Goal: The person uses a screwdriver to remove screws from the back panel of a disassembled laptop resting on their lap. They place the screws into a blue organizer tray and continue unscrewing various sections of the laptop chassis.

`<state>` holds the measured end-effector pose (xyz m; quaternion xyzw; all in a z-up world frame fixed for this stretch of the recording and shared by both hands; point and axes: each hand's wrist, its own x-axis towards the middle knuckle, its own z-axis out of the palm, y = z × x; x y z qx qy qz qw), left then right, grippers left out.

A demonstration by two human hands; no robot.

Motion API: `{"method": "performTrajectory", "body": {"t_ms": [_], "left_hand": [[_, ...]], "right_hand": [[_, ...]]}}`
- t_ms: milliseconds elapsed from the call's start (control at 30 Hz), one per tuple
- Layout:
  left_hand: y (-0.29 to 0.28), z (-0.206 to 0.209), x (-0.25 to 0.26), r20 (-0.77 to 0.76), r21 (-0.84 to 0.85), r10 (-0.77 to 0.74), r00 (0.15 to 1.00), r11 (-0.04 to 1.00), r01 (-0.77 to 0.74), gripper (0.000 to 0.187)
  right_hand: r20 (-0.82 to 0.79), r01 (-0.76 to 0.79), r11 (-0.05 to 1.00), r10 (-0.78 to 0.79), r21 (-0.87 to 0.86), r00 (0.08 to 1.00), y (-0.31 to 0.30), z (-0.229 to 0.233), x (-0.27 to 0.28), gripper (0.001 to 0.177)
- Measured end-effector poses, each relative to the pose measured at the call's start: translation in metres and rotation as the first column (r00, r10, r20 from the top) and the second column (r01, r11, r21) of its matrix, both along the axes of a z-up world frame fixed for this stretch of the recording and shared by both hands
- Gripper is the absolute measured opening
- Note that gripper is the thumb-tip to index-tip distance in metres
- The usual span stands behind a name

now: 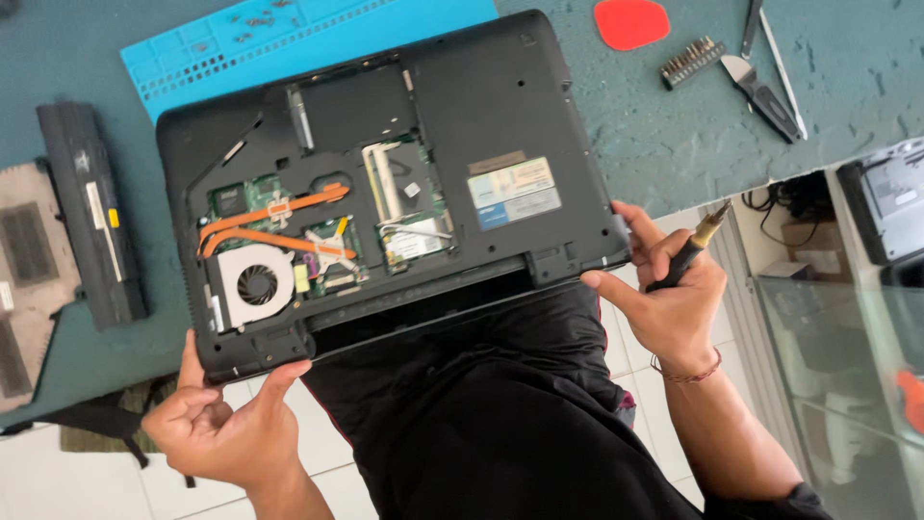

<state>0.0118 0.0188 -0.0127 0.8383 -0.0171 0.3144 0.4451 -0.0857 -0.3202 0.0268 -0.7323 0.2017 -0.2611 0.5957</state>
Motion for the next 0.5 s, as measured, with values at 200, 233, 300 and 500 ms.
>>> {"method": "performTrajectory", "body": {"t_ms": [200, 233, 300, 500], "left_hand": [[0.004, -0.013, -0.001, 0.008, -0.131, -0.115, 0.993, 0.985, 0.115, 0.070], [0.000, -0.009, -0.002, 0.009, -0.126, -0.124, 0.992, 0.984, 0.124, 0.070], [-0.007, -0.001, -0.004, -0.040, 0.003, -0.086, 0.995, 0.996, 0.086, 0.067], [-0.031, 0.012, -0.002, -0.041, 0.071, -0.020, 0.999, 0.997, 0.023, 0.071]], "right_hand": [[-0.004, -0.002, 1.000, 0.002, 0.020, 1.000, -0.009, -0.014, -0.012, 0.047], [-0.003, 0.007, 1.000, -0.006, 0.024, 1.000, -0.009, -0.015, -0.012, 0.047], [0.018, 0.023, 0.996, -0.024, 0.087, 1.000, -0.010, -0.017, -0.010, 0.041], [-0.051, 0.159, 0.961, -0.152, 0.224, 0.987, -0.007, -0.011, 0.003, 0.043]]}}
